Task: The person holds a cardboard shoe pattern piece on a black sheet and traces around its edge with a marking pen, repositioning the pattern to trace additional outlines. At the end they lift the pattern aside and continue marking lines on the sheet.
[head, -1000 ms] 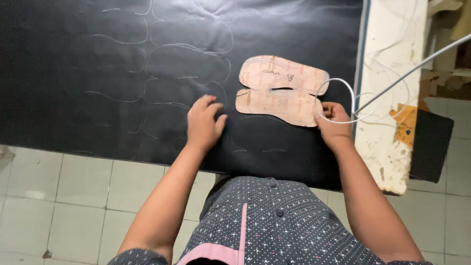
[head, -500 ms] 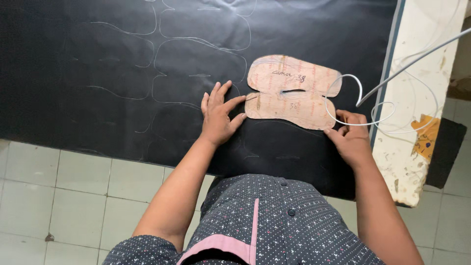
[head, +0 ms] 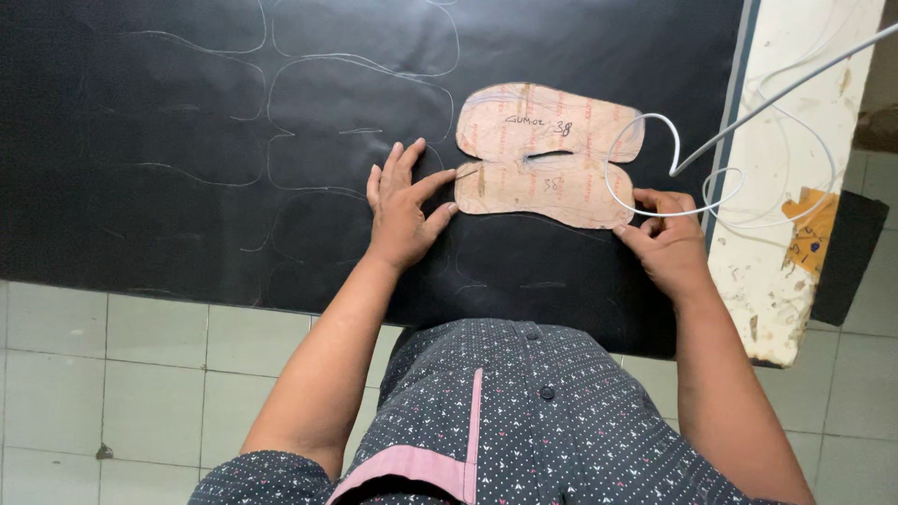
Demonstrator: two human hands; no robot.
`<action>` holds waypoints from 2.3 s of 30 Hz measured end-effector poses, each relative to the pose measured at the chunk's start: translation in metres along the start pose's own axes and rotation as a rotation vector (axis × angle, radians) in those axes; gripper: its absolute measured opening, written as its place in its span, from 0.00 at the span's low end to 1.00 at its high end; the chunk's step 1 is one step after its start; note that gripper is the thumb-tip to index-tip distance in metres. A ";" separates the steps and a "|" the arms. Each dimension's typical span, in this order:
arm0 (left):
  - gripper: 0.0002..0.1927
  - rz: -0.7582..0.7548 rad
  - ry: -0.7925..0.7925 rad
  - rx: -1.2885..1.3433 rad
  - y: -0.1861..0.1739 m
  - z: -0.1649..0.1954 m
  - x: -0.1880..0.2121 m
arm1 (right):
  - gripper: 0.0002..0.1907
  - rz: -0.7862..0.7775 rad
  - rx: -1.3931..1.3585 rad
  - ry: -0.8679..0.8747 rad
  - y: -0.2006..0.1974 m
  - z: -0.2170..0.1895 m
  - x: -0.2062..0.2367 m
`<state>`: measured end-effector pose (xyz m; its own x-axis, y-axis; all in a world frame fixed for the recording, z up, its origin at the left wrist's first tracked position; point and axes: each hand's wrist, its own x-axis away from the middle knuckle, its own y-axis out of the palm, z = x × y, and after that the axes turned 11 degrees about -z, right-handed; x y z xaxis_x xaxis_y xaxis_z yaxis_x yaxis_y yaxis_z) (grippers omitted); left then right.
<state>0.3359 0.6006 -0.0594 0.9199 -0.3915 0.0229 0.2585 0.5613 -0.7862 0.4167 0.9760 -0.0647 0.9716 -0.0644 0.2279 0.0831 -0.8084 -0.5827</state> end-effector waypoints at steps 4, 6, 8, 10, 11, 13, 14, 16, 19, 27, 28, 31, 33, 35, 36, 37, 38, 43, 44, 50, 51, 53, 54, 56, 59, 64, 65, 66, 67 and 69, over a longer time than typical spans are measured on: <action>0.24 0.008 0.002 -0.004 0.001 -0.001 0.000 | 0.27 0.004 0.005 0.004 0.001 -0.002 0.001; 0.24 0.009 0.002 -0.001 0.002 -0.002 -0.001 | 0.27 0.007 0.013 -0.007 0.001 -0.003 0.000; 0.24 0.008 -0.003 0.004 0.002 -0.002 -0.001 | 0.27 0.006 0.011 -0.004 0.001 -0.004 0.000; 0.24 0.006 -0.012 0.012 0.002 -0.003 -0.001 | 0.27 0.001 0.002 0.012 0.002 -0.005 0.000; 0.25 0.010 -0.018 0.027 0.002 -0.004 -0.001 | 0.27 0.001 0.002 0.012 0.002 -0.006 0.000; 0.28 0.018 -0.029 0.056 0.002 -0.005 -0.001 | 0.27 0.000 0.004 0.008 0.002 -0.007 0.000; 0.27 0.018 -0.034 0.056 0.002 -0.005 -0.001 | 0.27 0.002 0.007 0.009 0.003 -0.007 0.000; 0.27 0.016 -0.042 0.057 0.002 -0.006 -0.002 | 0.27 0.008 0.014 0.012 0.003 -0.008 0.000; 0.23 0.015 -0.025 0.025 0.002 -0.006 -0.002 | 0.27 0.011 0.007 -0.004 0.003 -0.009 -0.001; 0.23 0.024 -0.004 0.010 0.003 -0.006 -0.002 | 0.27 0.024 0.053 0.014 0.004 -0.006 -0.003; 0.23 0.024 -0.005 0.013 0.003 -0.006 -0.002 | 0.27 0.027 0.055 0.013 0.003 -0.006 -0.003; 0.23 0.026 -0.006 0.018 0.003 -0.006 -0.002 | 0.27 0.026 0.039 0.012 0.004 -0.006 -0.003; 0.23 0.021 -0.008 0.014 0.002 -0.006 -0.001 | 0.27 0.026 0.015 0.019 0.005 -0.006 -0.003; 0.23 0.014 -0.011 0.016 0.002 -0.006 0.000 | 0.27 0.026 0.010 0.024 0.005 -0.006 -0.002; 0.23 0.012 -0.014 0.017 0.002 -0.006 0.000 | 0.27 0.025 0.015 0.023 0.005 -0.006 -0.002; 0.22 0.010 -0.017 0.018 0.002 -0.006 0.000 | 0.27 0.025 0.020 0.021 0.005 -0.007 -0.002; 0.22 0.009 -0.015 0.018 0.002 -0.006 -0.001 | 0.27 0.021 0.007 0.019 0.005 -0.007 -0.002; 0.22 0.004 -0.026 0.019 0.001 -0.004 -0.001 | 0.27 0.012 0.008 0.026 0.005 -0.007 -0.001; 0.22 0.006 -0.024 0.022 0.000 -0.003 -0.001 | 0.27 0.015 0.013 0.022 0.005 -0.007 -0.001; 0.22 0.005 -0.047 -0.022 -0.003 0.009 -0.003 | 0.26 0.023 0.031 -0.010 0.008 -0.005 -0.001; 0.23 0.006 -0.055 -0.085 0.001 0.014 -0.006 | 0.26 0.026 0.068 -0.010 0.009 -0.005 -0.001; 0.20 -0.040 0.055 -0.153 0.009 0.025 -0.014 | 0.26 0.037 0.135 -0.033 0.009 -0.007 -0.001; 0.16 -0.090 0.168 -0.155 0.014 0.030 -0.017 | 0.26 0.038 0.166 -0.055 0.010 -0.010 0.000; 0.13 -0.235 0.312 -0.203 0.029 0.046 -0.022 | 0.25 0.051 0.226 -0.052 0.013 -0.018 0.002; 0.20 -0.236 0.361 -0.298 0.055 0.075 -0.020 | 0.19 0.112 0.309 -0.137 0.024 -0.039 0.009; 0.24 0.020 0.384 -0.607 0.085 0.089 -0.010 | 0.13 0.077 0.329 -0.456 0.041 -0.093 0.010; 0.26 0.023 0.386 -0.604 0.090 0.088 -0.011 | 0.12 0.082 0.346 -0.458 0.042 -0.104 0.005; 0.28 0.026 0.386 -0.603 0.094 0.086 -0.011 | 0.11 0.084 0.360 -0.462 0.044 -0.115 -0.004; 0.27 -0.007 0.394 -0.579 0.097 0.084 -0.011 | 0.11 0.085 0.373 -0.466 0.047 -0.126 -0.013; 0.26 -0.072 0.410 -0.531 0.103 0.080 -0.011 | 0.12 -0.069 0.174 -0.384 0.054 -0.143 -0.032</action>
<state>0.3756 0.7206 -0.0912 0.6923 -0.7184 -0.0676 0.0384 0.1303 -0.9907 0.3583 0.8507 0.0078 0.9717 0.2357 -0.0173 0.1549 -0.6903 -0.7068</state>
